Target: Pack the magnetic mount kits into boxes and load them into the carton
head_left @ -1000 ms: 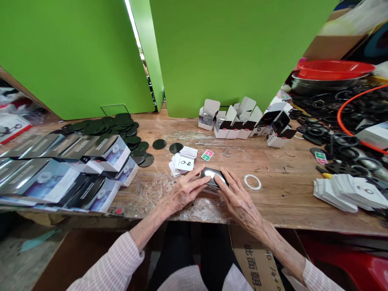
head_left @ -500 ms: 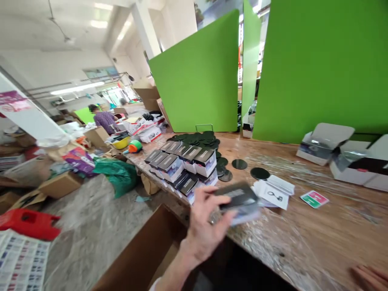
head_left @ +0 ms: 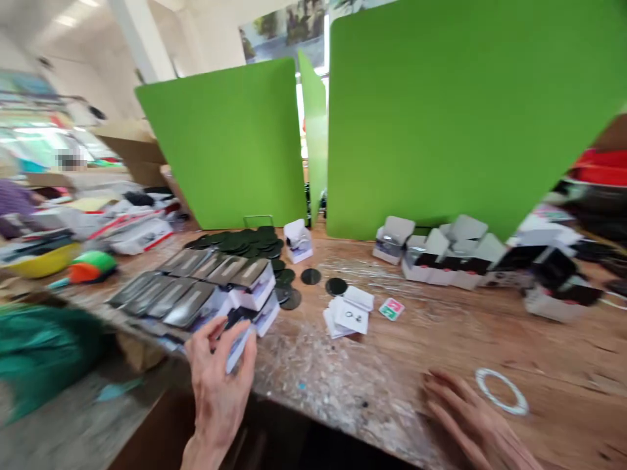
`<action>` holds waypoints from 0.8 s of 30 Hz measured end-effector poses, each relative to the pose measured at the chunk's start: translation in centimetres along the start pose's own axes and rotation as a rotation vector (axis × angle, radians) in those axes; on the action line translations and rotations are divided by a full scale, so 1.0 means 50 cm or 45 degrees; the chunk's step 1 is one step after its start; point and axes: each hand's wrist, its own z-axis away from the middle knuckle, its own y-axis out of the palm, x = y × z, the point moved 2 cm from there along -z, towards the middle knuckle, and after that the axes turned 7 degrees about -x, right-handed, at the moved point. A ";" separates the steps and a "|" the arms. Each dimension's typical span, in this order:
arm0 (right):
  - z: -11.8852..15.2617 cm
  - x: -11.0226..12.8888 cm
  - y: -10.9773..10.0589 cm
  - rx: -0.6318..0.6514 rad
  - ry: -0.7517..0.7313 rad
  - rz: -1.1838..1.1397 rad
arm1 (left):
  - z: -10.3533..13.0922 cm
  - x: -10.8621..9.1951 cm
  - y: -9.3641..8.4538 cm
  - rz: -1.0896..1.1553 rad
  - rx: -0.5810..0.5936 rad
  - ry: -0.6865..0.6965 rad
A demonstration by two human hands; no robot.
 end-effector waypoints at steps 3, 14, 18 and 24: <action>-0.144 -0.011 -0.066 -0.124 0.086 0.126 | 0.036 -0.066 0.068 0.363 0.377 -0.017; -0.459 -0.164 -0.031 -0.241 0.679 0.647 | -0.054 -0.135 0.313 0.499 0.754 -0.385; -0.465 -0.147 -0.012 -0.171 0.552 0.610 | -0.141 -0.085 0.467 0.308 0.349 -1.150; -0.385 -0.171 0.005 -0.007 0.305 0.404 | -0.175 0.011 0.601 0.316 0.217 -1.382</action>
